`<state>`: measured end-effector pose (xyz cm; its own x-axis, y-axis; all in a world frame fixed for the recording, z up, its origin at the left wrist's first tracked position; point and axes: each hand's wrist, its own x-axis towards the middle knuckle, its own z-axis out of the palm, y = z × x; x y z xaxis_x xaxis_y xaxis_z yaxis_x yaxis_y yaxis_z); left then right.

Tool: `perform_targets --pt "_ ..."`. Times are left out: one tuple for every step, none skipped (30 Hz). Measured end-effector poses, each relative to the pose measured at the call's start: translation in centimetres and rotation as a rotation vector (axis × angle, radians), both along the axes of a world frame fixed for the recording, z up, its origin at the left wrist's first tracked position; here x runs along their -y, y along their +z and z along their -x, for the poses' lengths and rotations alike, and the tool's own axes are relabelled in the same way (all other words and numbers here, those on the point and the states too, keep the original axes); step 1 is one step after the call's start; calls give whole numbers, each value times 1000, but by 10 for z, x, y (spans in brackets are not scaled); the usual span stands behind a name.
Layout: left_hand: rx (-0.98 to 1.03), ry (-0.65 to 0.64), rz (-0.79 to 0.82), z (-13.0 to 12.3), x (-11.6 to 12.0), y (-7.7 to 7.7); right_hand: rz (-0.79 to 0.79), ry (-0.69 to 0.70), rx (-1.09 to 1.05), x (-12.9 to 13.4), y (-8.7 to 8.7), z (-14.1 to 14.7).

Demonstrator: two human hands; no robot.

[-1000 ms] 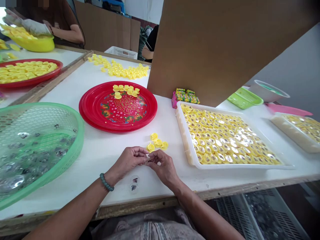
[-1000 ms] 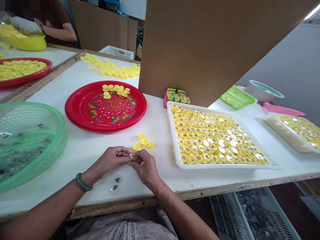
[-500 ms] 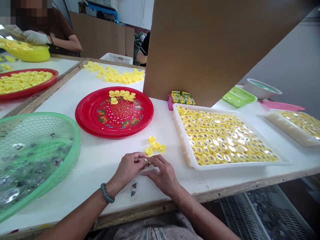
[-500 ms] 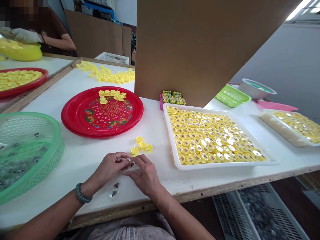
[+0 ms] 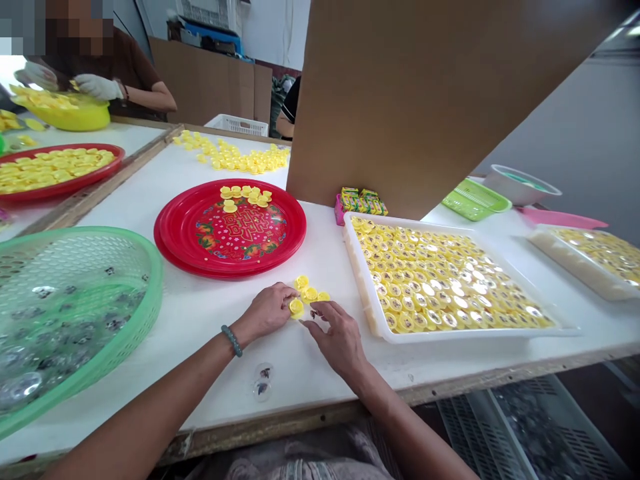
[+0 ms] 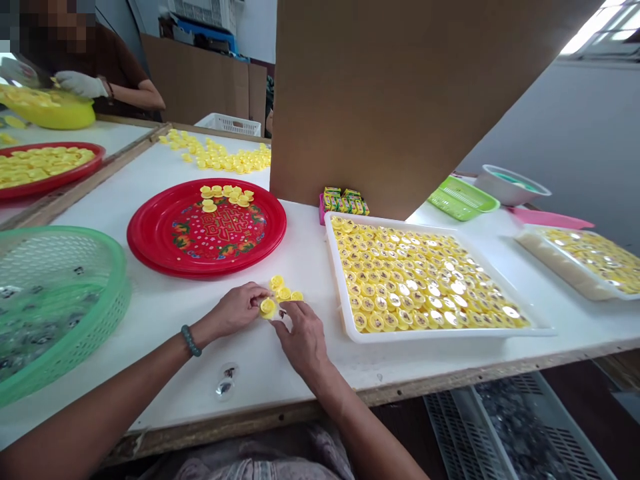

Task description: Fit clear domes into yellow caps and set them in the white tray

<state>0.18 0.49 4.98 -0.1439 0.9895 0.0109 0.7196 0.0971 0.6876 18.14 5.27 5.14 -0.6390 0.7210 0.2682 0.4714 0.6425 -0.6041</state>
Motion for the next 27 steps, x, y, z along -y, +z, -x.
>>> perform_targets --pt "32 -10 -6 -1 1 -3 -21 17 35 -2 1 0" --pt "78 -18 -14 -3 3 -6 -36 38 68 -4 2 1" --pt "130 -27 -20 -5 5 -8 -46 63 96 -5 2 1" --pt "180 -33 -21 -7 7 -9 -52 89 118 -6 2 2" --pt "225 -32 -18 -8 9 -10 -55 113 134 -6 2 3" --pt "260 -25 -10 -10 10 -10 -56 134 146 -6 2 4" --pt "284 -14 -2 -11 11 -10 -59 151 156 -6 2 5" --pt "301 -3 8 -13 11 -10 -64 161 165 -5 2 6" --pt "313 7 19 -14 11 -10 -75 164 175 -4 1 8" --pt "323 19 30 -14 10 -10 -90 164 189 -2 1 9" --pt "333 32 39 -15 10 -10 -110 161 204 -1 0 9" --pt "343 43 45 -16 10 -11 -136 156 221 1 -1 10" --pt "354 54 49 -16 10 -11 -169 151 240 4 -3 10" --pt "367 64 52 -16 10 -12 -207 150 262 6 -5 10" --pt "382 70 57 -17 10 -12 -253 152 283 8 -7 9" --pt "404 73 66 -17 11 -12 -301 160 302 10 -9 8" --pt "437 75 82 -16 11 -13 -346 172 317 12 -12 7" --pt "479 78 105 -16 12 -13 -385 187 327 13 -15 6" --pt "528 80 130 -16 12 -12 -417 203 330 14 -17 5" --pt "583 78 154 -15 13 -12 -439 216 329 14 -20 4" --pt "644 72 175 -14 13 -11 -453 225 324 15 -22 3" --pt "704 69 192 -14 13 -10 -458 229 319 15 -24 2" --pt "759 68 204 -14 13 -9 -456 229 312 14 -24 0" --pt "808 71 212 -14 14 -8 -446 227 305 14 -25 -1" --pt "849 81 218 -15 14 -7 -426 226 298 14 -25 -2" --pt "881 98 225 -16 14 -6 -400 225 289 14 -24 -3" --pt "902 117 232 -17 14 -5 -372 226 272 13 -23 -4"
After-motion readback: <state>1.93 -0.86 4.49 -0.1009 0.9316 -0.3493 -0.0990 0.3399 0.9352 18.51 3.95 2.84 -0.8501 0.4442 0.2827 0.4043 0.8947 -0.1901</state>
